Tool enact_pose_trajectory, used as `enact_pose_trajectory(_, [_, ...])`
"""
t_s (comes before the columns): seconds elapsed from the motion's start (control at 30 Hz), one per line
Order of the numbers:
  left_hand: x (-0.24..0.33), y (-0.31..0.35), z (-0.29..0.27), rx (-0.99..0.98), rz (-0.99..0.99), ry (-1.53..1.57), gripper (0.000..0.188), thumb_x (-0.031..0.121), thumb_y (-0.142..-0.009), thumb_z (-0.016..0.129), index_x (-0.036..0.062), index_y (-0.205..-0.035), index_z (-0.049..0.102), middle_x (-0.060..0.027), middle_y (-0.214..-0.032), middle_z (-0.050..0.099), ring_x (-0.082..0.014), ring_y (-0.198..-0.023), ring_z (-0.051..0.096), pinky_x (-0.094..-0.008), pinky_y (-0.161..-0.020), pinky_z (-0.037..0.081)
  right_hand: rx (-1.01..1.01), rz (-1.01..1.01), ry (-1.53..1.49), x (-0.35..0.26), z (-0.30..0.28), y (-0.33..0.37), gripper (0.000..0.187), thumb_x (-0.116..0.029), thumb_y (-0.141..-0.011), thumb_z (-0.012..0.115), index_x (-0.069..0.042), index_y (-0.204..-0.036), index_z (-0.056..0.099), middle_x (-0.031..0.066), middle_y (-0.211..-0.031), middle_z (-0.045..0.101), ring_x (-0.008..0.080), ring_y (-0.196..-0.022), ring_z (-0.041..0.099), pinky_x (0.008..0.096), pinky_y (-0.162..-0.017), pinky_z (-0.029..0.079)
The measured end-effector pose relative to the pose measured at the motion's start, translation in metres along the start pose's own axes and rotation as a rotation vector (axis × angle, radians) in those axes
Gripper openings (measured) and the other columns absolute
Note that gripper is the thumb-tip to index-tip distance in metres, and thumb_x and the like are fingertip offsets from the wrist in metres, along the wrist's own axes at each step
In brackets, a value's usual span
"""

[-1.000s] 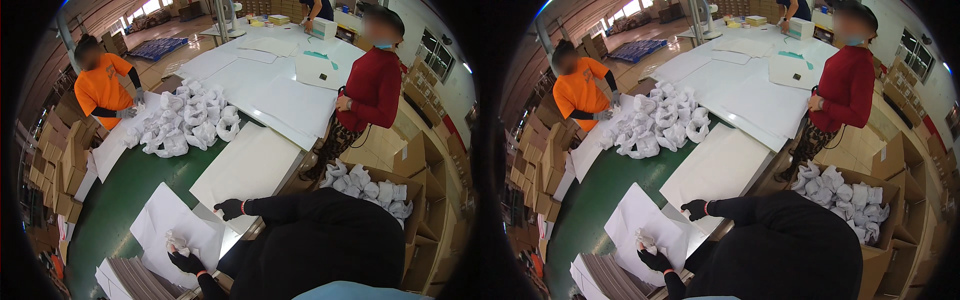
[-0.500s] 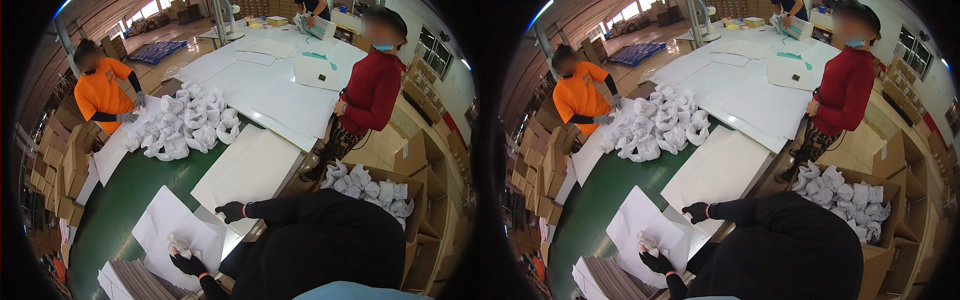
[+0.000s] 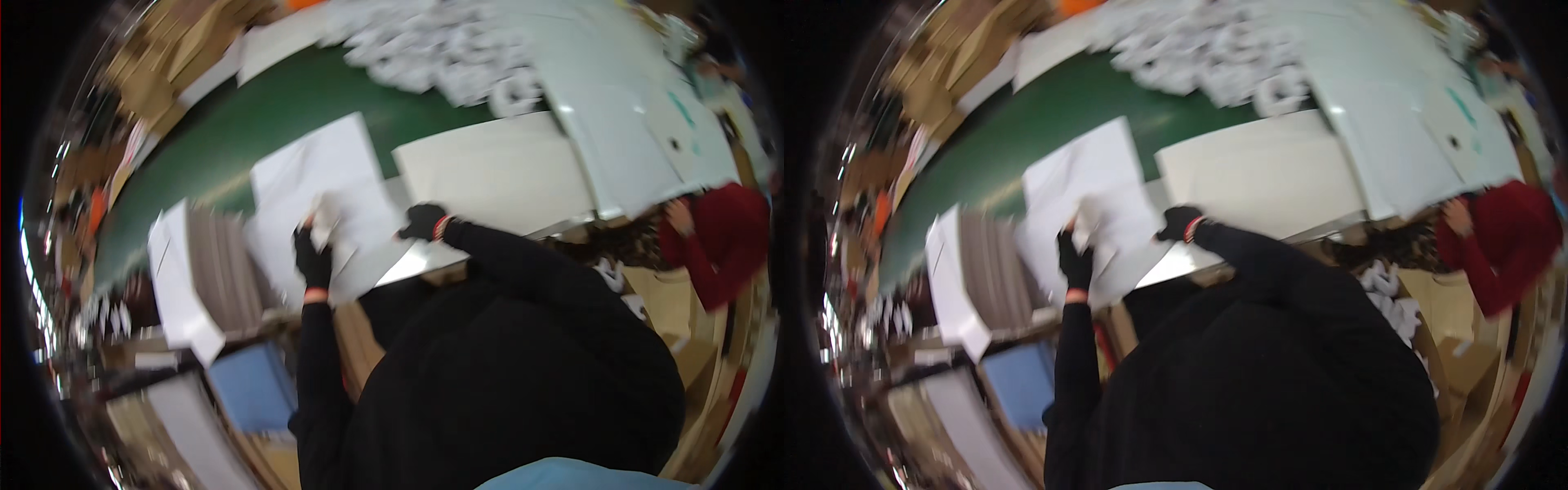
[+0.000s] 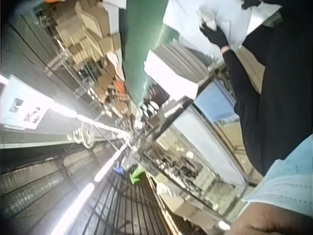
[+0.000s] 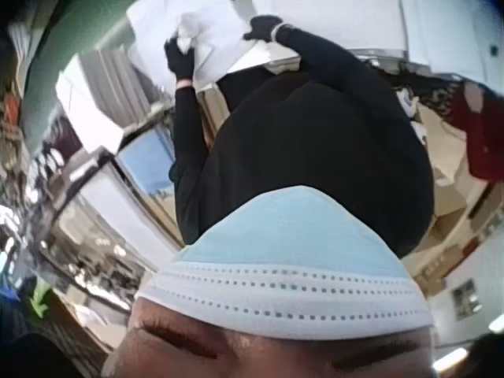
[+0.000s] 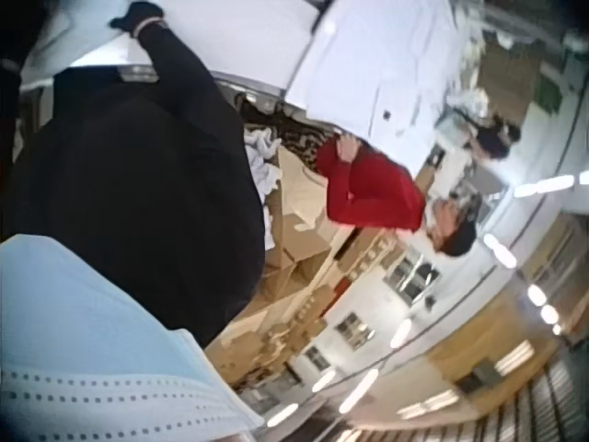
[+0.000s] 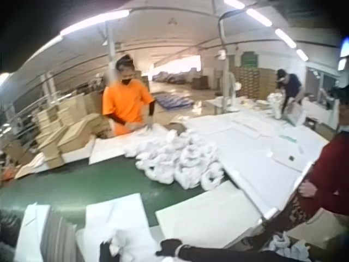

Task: The person wraps small white items in white paper sheets on a green table. They fold the paper around the items and place the wrapped packages into a cardboard box. The person also gathers loose white paper scraps from the table and places them into the box.

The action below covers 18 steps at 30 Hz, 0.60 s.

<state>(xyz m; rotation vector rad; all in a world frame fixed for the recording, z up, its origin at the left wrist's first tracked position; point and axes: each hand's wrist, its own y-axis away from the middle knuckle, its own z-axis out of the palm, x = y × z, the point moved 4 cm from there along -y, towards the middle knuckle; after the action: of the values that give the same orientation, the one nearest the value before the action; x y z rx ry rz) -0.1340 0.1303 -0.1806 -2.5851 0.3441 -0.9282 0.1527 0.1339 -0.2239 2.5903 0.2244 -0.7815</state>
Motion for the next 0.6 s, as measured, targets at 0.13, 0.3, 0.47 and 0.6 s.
enact_pose_trajectory(0.13, [0.024,-0.009,-0.041,-0.002,-0.011,-0.02,0.07,-0.005,-0.067,0.064,0.0159,-0.132,0.05,-0.0147,-0.122,0.054,-0.0352,-0.115,0.052,-0.039,-0.095,0.045,0.037,-0.133,0.154,-0.005,0.02,-0.008,0.043,-0.047,-0.071,0.071,-0.008,-0.088,0.064,0.0147,-0.093,0.066,0.0344,-0.091,0.063,0.0471,-0.079,0.048])
enact_pose_trajectory(0.3, [0.044,0.005,-0.047,-0.028,-0.026,-0.055,0.064,-0.001,-0.068,0.068,0.0188,-0.128,0.054,-0.0159,-0.125,0.053,-0.0363,-0.113,0.053,-0.0402,-0.094,0.046,-0.11,-0.048,-0.032,-0.01,-0.01,0.003,0.044,-0.044,-0.081,0.065,-0.002,-0.096,0.063,0.0131,-0.088,0.067,0.0294,-0.079,0.066,0.0411,-0.075,0.052])
enact_pose_trajectory(0.47, [0.036,0.019,-0.017,-0.138,-0.06,-0.082,0.064,0.002,-0.068,0.071,0.0208,-0.127,0.056,-0.0169,-0.125,0.053,-0.0362,-0.113,0.054,-0.0412,-0.094,0.046,-0.202,0.274,-0.703,0.019,-0.025,0.028,0.039,-0.036,-0.086,0.066,0.001,-0.098,0.059,0.0133,-0.075,0.067,0.0183,-0.055,0.065,0.0316,-0.049,0.053])
enact_pose_trajectory(0.6, [0.06,-0.001,-0.023,-0.001,0.044,-0.12,0.065,0.003,-0.067,0.072,0.0217,-0.127,0.056,-0.0183,-0.127,0.052,-0.0368,-0.11,0.055,-0.041,-0.092,0.047,-0.375,0.256,-0.791,-0.004,-0.022,0.055,0.05,-0.038,-0.086,0.068,0.005,-0.108,0.055,0.0141,-0.077,0.068,0.0178,-0.05,0.061,0.0304,-0.048,0.053])
